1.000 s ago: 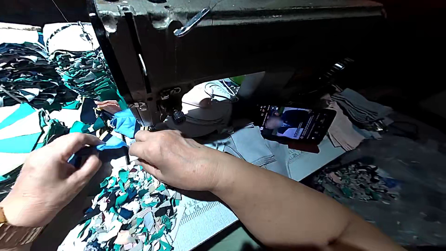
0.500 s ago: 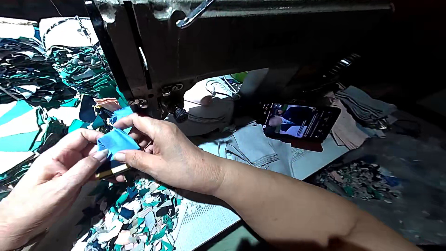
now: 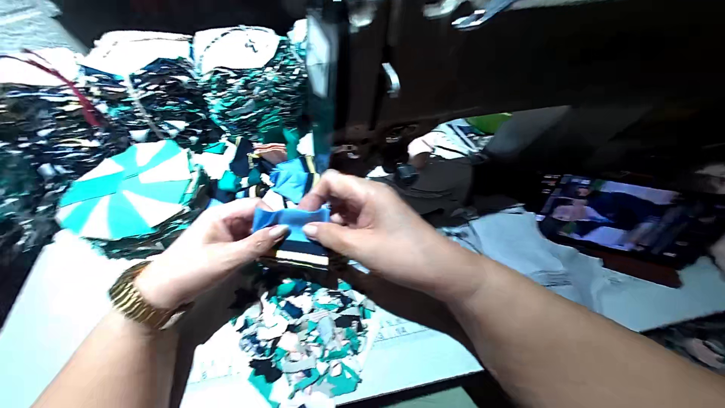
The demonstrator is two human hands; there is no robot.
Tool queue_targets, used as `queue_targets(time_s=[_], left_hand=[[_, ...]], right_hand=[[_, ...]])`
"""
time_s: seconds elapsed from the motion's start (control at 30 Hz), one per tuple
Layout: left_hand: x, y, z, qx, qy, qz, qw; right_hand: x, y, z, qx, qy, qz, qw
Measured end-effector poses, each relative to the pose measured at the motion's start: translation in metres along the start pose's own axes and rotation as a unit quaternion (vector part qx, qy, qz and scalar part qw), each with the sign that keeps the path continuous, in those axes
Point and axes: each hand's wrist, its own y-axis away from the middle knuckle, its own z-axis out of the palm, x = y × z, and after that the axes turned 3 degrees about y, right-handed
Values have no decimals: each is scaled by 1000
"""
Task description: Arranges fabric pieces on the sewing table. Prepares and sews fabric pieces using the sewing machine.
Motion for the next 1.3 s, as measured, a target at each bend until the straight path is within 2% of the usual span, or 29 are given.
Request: queue_targets(time_s=[0.1,0.2,0.47,0.53,0.6,0.7,0.83,1.3], left_hand=[[5,0,-1,-30,44,-10,999],[3,-2,-6,-60,31,9,998],[8,0,-7,-84,108,-46,990],[8,-1,-6,-100,108,-48,988],[6,-2,-3,-100,98,-46,989],[4,-3,-4,-94,100,-38,990],[8,-3,-5,-82,122,-70,987],[12,0,-8,-87,167,-80,979]], right_hand=[[-4,1,-2,-21,-79,36,996],[-6,2,-5,-35,-116,79,989],[-3,4,-3,-31,-78,65,994],[-3,4,1,-10,-32,34,999],[2,5,6,30,74,-43,996],[6,6,10,78,224,-153,959],[2,7,8,95,299,-219,924],[-3,7,7,131,336,-244,900]])
